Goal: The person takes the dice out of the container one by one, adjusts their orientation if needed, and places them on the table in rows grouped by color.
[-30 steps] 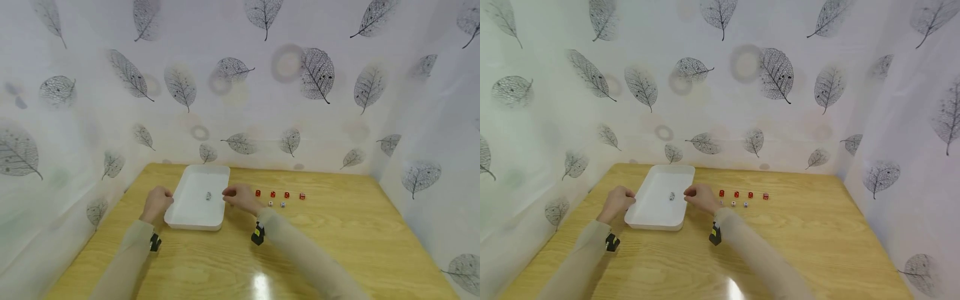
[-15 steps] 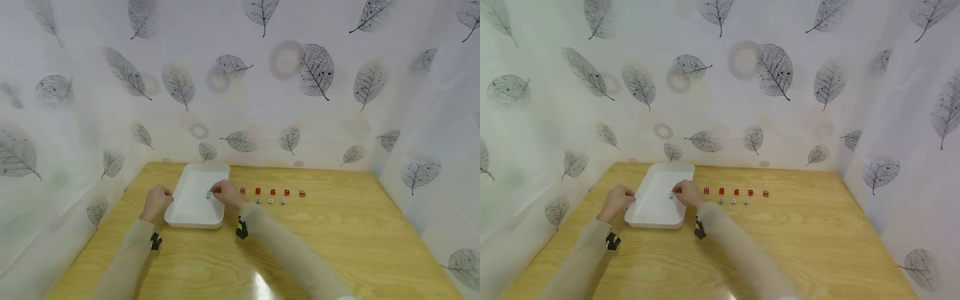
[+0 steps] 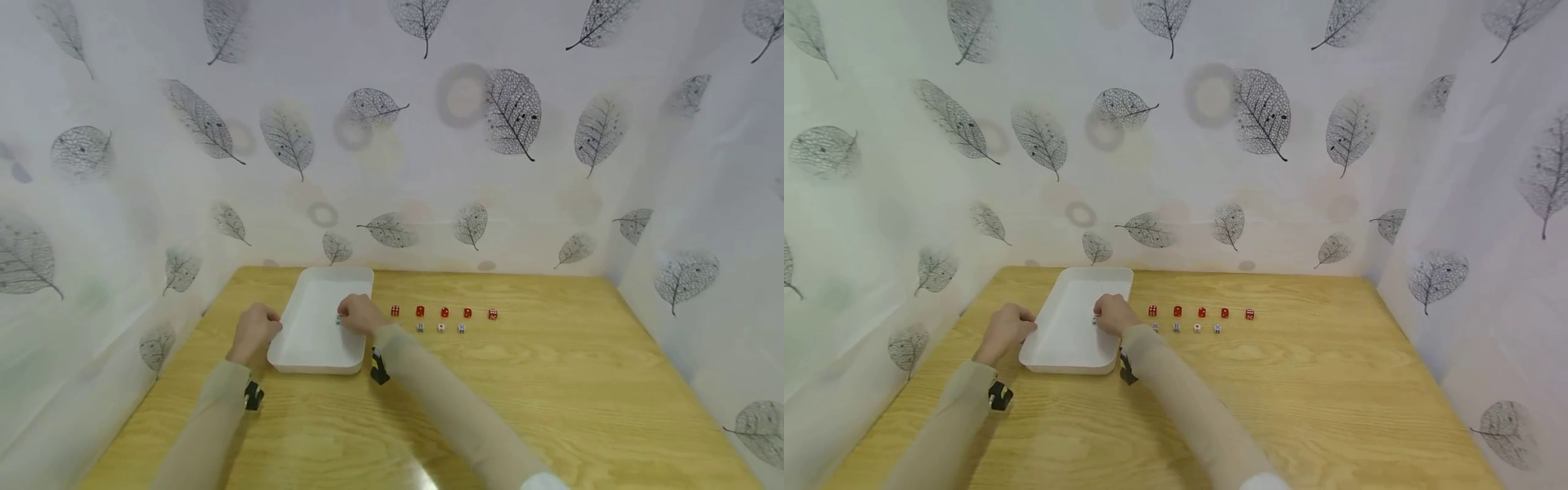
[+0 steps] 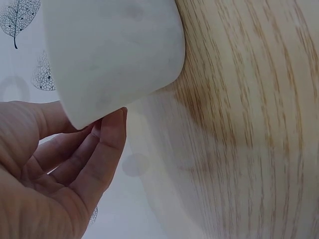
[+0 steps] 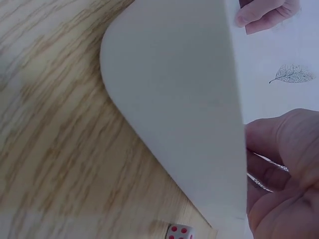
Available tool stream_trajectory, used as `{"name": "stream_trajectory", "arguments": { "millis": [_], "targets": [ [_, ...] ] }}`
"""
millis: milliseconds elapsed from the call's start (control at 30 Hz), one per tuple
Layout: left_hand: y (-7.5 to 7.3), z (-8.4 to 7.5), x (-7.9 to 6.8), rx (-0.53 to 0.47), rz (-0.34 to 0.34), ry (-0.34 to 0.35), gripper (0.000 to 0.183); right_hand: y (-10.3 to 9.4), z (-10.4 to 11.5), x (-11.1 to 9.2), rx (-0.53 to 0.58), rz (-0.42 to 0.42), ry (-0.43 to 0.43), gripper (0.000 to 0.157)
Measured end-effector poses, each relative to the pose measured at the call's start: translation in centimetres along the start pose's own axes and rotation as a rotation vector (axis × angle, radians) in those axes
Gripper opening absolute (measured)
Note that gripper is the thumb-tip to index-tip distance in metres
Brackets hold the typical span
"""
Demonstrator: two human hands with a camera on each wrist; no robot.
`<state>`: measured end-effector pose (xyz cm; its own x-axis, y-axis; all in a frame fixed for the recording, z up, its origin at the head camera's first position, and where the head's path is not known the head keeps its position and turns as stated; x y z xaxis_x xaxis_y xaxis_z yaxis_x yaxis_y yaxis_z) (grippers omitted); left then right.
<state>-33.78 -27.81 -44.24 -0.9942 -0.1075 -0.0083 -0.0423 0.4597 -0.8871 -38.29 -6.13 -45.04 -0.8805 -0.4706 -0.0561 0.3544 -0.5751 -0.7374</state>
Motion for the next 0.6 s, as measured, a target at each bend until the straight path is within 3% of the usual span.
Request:
{"name": "stream_trajectory", "arguments": {
  "millis": [600],
  "targets": [
    [0.05,0.36,0.21,-0.026,-0.013,0.009,0.019,1.04,-0.03,0.43,-0.075,0.007,-0.014,0.026]
  ]
}}
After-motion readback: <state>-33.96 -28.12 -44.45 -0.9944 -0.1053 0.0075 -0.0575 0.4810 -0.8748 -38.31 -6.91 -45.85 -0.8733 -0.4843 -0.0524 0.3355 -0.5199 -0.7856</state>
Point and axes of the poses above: each hand's wrist, its own x-axis towards the middle knuckle, its own y-axis out of the palm, z = x × y, the point moved 5 cm from there along x, towards the middle knuckle, and after that the axes turned 7 degrees about x, right-handed, at the moved point
